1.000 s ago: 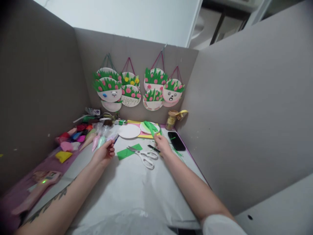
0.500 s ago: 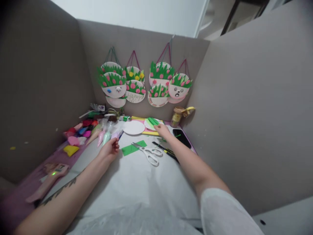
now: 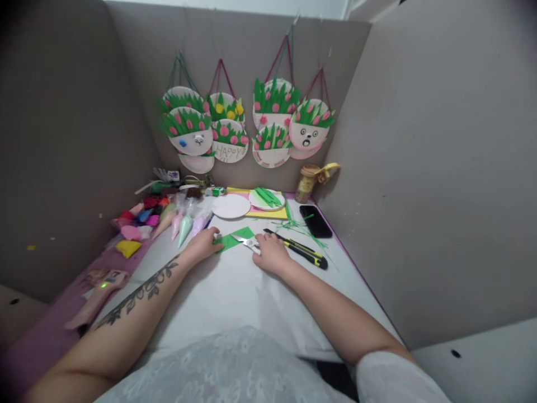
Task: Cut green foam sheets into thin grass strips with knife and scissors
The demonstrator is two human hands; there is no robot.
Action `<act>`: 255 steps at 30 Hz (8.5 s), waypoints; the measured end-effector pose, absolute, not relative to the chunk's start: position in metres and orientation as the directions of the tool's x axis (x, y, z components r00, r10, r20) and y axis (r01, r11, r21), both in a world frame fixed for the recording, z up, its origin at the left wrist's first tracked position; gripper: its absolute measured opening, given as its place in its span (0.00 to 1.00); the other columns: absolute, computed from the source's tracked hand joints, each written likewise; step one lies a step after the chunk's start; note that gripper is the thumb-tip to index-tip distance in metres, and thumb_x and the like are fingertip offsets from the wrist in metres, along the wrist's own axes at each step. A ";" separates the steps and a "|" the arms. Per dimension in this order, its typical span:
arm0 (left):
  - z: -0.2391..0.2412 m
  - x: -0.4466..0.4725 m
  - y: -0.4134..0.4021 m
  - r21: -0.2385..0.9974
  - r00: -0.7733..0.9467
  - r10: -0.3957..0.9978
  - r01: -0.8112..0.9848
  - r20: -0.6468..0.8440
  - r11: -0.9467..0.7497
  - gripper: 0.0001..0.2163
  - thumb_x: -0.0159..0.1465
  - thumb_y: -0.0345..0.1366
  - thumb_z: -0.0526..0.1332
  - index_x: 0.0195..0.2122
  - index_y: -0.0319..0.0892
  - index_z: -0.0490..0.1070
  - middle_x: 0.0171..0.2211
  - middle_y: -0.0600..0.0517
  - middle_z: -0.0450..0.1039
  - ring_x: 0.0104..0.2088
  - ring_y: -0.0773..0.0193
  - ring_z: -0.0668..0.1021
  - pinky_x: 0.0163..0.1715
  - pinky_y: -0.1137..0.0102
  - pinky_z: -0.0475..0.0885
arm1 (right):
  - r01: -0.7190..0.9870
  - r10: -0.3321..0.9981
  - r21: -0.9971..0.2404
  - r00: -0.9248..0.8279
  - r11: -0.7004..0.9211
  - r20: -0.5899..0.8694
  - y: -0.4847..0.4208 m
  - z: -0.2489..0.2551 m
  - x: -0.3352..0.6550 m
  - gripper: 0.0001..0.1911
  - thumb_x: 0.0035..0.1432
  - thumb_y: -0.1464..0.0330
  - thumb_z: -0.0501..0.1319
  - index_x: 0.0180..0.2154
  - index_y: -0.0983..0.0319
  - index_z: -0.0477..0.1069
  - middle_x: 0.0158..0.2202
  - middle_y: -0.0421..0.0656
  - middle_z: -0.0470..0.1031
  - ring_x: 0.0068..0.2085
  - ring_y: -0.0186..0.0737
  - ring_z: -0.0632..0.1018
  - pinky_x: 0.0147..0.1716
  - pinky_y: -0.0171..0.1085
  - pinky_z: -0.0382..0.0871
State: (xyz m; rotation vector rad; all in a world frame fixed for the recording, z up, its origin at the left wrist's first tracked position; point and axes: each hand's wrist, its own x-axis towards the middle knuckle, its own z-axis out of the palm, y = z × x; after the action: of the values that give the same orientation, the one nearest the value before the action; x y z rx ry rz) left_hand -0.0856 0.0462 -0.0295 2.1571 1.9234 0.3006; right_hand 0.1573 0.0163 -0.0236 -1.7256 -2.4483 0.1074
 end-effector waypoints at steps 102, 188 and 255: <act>-0.015 -0.101 0.040 0.970 -0.248 0.952 0.204 0.182 -0.132 0.15 0.52 0.48 0.62 0.28 0.40 0.71 0.18 0.58 0.63 0.21 0.70 0.63 0.22 0.74 0.57 | 0.974 0.966 -0.048 -0.225 0.220 -0.131 0.033 0.010 0.207 0.18 0.65 0.63 0.47 0.43 0.58 0.74 0.44 0.49 0.78 0.44 0.48 0.77 0.40 0.39 0.66; -0.038 -0.074 0.042 0.129 0.345 0.925 0.922 0.158 -0.366 0.11 0.65 0.33 0.51 0.39 0.40 0.73 0.34 0.44 0.73 0.38 0.56 0.75 0.38 0.66 0.65 | 0.829 0.846 -0.167 -0.521 0.533 0.113 0.070 -0.039 0.118 0.08 0.62 0.70 0.54 0.38 0.61 0.73 0.38 0.45 0.75 0.42 0.42 0.73 0.37 0.34 0.60; -0.033 -0.077 0.039 0.011 0.149 0.988 0.989 0.045 -0.149 0.16 0.67 0.37 0.47 0.42 0.35 0.71 0.39 0.40 0.74 0.43 0.50 0.76 0.39 0.62 0.71 | 0.961 0.968 -0.115 -0.246 0.251 0.055 0.078 -0.044 0.131 0.16 0.61 0.67 0.50 0.43 0.64 0.73 0.45 0.52 0.75 0.47 0.49 0.73 0.42 0.40 0.65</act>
State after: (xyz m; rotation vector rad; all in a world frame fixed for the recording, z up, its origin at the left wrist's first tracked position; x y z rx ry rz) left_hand -0.0767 0.0385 -0.0331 2.3967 2.0624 0.0646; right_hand 0.1307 0.0781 -0.0442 -1.8537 -2.3923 0.0875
